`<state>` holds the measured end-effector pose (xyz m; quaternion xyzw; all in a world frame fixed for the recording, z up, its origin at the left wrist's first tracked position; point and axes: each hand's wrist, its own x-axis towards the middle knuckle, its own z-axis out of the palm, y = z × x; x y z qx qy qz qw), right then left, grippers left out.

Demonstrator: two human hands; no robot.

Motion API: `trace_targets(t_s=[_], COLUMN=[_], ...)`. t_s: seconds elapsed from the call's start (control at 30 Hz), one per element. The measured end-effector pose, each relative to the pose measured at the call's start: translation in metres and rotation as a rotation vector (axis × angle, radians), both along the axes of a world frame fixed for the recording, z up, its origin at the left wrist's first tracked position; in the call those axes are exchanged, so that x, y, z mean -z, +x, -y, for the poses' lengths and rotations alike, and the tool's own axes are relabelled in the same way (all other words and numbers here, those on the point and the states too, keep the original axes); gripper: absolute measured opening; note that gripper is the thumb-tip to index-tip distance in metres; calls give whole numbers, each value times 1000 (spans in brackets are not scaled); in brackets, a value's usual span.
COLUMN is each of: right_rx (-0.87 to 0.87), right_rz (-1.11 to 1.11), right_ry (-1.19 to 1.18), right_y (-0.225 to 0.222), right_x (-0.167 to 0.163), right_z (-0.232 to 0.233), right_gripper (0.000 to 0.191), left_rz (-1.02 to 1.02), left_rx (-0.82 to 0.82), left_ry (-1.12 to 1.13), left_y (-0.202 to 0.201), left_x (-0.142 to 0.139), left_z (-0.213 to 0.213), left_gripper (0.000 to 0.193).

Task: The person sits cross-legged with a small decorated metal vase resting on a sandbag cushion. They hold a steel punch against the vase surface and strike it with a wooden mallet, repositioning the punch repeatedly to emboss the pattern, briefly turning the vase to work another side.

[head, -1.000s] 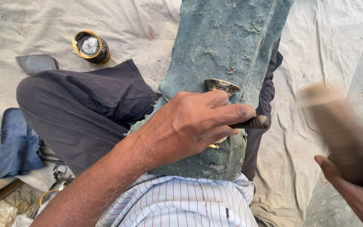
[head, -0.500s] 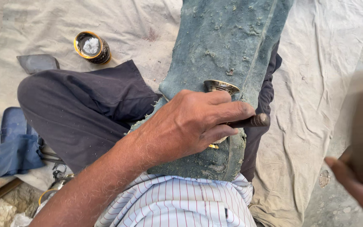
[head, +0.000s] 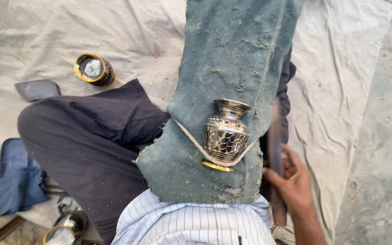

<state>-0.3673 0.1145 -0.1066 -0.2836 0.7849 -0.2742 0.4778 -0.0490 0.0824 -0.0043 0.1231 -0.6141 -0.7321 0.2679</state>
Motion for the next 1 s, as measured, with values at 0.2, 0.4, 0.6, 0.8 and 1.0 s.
trace_targets(t_s=[0.2,0.4,0.6,0.8,1.0], right_rx=[-50,26,38,-281,-213], right_rz=[89,-2,10,-477,-340], right_ry=[-151,-106,-169,-49,-582], right_y=[13,20,19,33,63], right_x=[13,21,36,-12,-65], right_z=[-30,-22,-23,-11,31], right_gripper=[79,78,71,69,28], left_rz=[205,327,354,432,673], left_rx=[-47,-76,4,44,-446], left_ry=[-40,-105,-136,-184,-235], left_y=[0,15,27,20,15], left_x=[3,-9,3,8,3], left_z=[30,23,-1,-3,16], left_gripper=[19,22,25,29,33])
